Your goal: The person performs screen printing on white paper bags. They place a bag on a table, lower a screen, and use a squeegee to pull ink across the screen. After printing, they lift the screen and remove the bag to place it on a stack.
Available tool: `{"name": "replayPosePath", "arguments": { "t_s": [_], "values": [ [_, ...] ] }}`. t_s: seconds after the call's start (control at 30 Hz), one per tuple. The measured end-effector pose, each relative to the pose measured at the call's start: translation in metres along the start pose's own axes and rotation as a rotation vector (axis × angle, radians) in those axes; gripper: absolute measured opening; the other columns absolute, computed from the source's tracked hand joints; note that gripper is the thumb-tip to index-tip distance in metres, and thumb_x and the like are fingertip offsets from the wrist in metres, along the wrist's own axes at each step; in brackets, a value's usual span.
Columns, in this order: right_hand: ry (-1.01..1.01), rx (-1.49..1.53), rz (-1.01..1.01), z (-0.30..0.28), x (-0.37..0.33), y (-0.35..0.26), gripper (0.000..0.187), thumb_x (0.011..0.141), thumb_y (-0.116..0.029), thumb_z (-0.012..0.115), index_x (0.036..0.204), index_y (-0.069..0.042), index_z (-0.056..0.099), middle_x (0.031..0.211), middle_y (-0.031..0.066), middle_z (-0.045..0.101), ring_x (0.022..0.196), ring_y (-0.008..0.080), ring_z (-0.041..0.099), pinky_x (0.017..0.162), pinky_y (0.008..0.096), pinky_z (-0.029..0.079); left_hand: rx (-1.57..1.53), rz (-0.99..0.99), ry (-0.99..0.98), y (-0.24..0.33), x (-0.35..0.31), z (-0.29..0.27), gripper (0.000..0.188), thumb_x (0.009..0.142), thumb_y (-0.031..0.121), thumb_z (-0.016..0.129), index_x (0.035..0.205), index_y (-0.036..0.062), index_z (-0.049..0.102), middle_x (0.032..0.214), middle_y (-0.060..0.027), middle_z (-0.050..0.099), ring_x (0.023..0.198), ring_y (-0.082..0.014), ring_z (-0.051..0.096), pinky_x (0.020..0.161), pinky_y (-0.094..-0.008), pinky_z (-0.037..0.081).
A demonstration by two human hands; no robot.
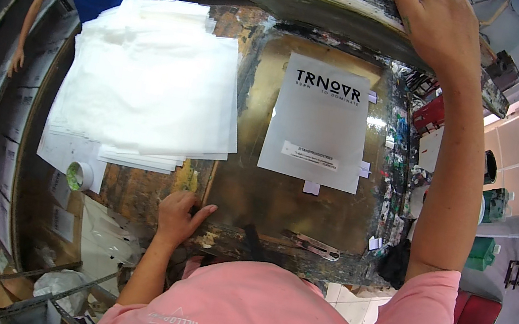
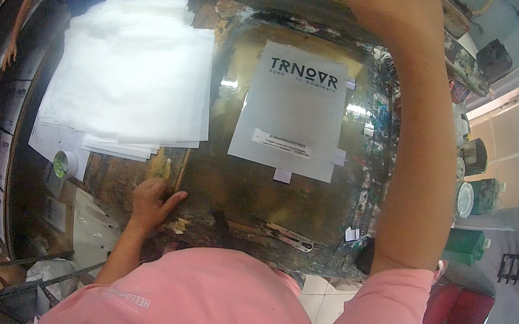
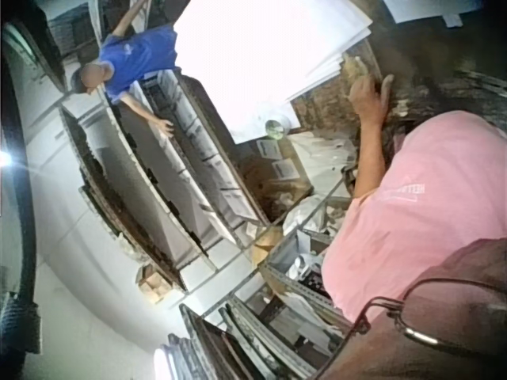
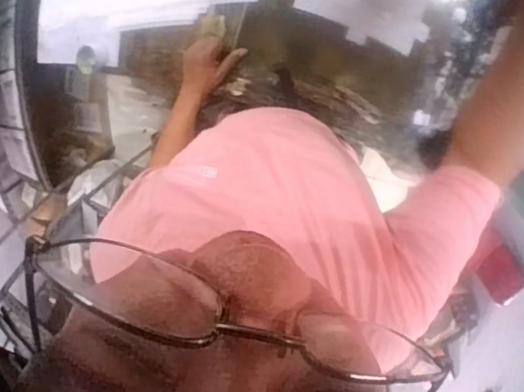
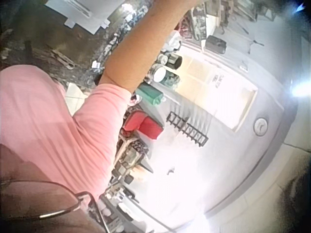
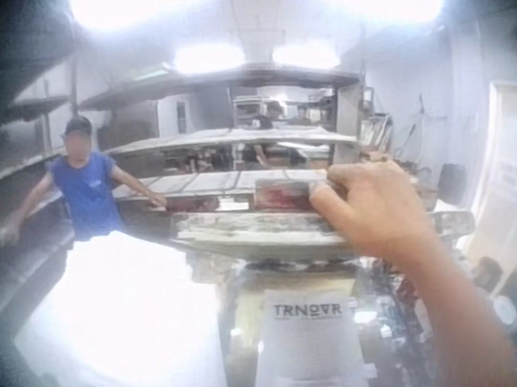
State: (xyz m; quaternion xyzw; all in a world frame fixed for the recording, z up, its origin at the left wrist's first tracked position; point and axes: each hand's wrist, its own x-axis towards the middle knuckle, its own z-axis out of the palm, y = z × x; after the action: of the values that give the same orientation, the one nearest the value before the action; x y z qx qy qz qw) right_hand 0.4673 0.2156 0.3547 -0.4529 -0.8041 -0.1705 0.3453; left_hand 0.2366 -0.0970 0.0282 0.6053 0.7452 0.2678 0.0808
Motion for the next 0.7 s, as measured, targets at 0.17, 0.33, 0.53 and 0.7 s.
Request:
{"name": "replayPosePath", "arguments": {
  "t_s": [0.17, 0.33, 0.53, 0.7],
  "values": [
    [-0.15, 0.106, 0.064, 0.007, 0.015, 0.02, 0.051, 0.095, -0.042, 0.051, 0.083, 0.002, 0.073, 0.08, 0.0215, 0.073, 0.081, 0.0347, 0.071, 0.09, 0.0525, 0.055, 0.054, 0.132, 0.138, 0.009, 0.042, 0.0, 0.03, 0.094, 0.032, 0.083, 0.089, 0.0047, 0.072, 0.088, -0.0114, 0.066, 0.084, -0.0352, 0.065, 0.074, -0.0483, 0.049],
    [-0.112, 0.104, -0.012, 0.011, 0.011, 0.021, 0.048, 0.096, -0.041, 0.048, 0.078, -0.002, 0.07, 0.07, 0.015, 0.068, 0.071, 0.0269, 0.064, 0.084, 0.0501, 0.055, 0.217, 0.216, 0.082, 0.002, 0.116, 0.031, 0.057, 0.106, 0.037, 0.065, 0.155, 0.0098, 0.055, 0.159, -0.0208, 0.048, 0.151, -0.0439, 0.037, 0.124, -0.0643, 0.022],
    [-0.309, -0.002, 0.116, 0.002, 0.02, 0.012, 0.05, 0.099, -0.046, 0.043, 0.074, -0.007, 0.064, 0.068, 0.0057, 0.055, 0.069, 0.0196, 0.05, 0.067, 0.0404, 0.048, 0.381, 0.021, -0.129, -0.011, 0.14, 0.067, 0.068, 0.112, 0.053, 0.046, 0.167, 0.013, 0.041, 0.177, -0.0182, 0.027, 0.166, -0.0418, 0.014, 0.129, -0.0704, -0.001],
    [-0.056, 0.078, -0.109, 0.008, 0.004, 0.015, 0.054, 0.099, -0.048, 0.042, 0.074, -0.006, 0.062, 0.071, 0.0054, 0.054, 0.068, 0.0188, 0.047, 0.062, 0.0394, 0.044, 0.404, 0.06, -0.089, -0.013, 0.137, 0.067, 0.066, 0.113, 0.051, 0.046, 0.168, 0.0165, 0.04, 0.179, -0.0143, 0.025, 0.165, -0.0415, 0.017, 0.131, -0.0684, 0.003]
  ]
}}
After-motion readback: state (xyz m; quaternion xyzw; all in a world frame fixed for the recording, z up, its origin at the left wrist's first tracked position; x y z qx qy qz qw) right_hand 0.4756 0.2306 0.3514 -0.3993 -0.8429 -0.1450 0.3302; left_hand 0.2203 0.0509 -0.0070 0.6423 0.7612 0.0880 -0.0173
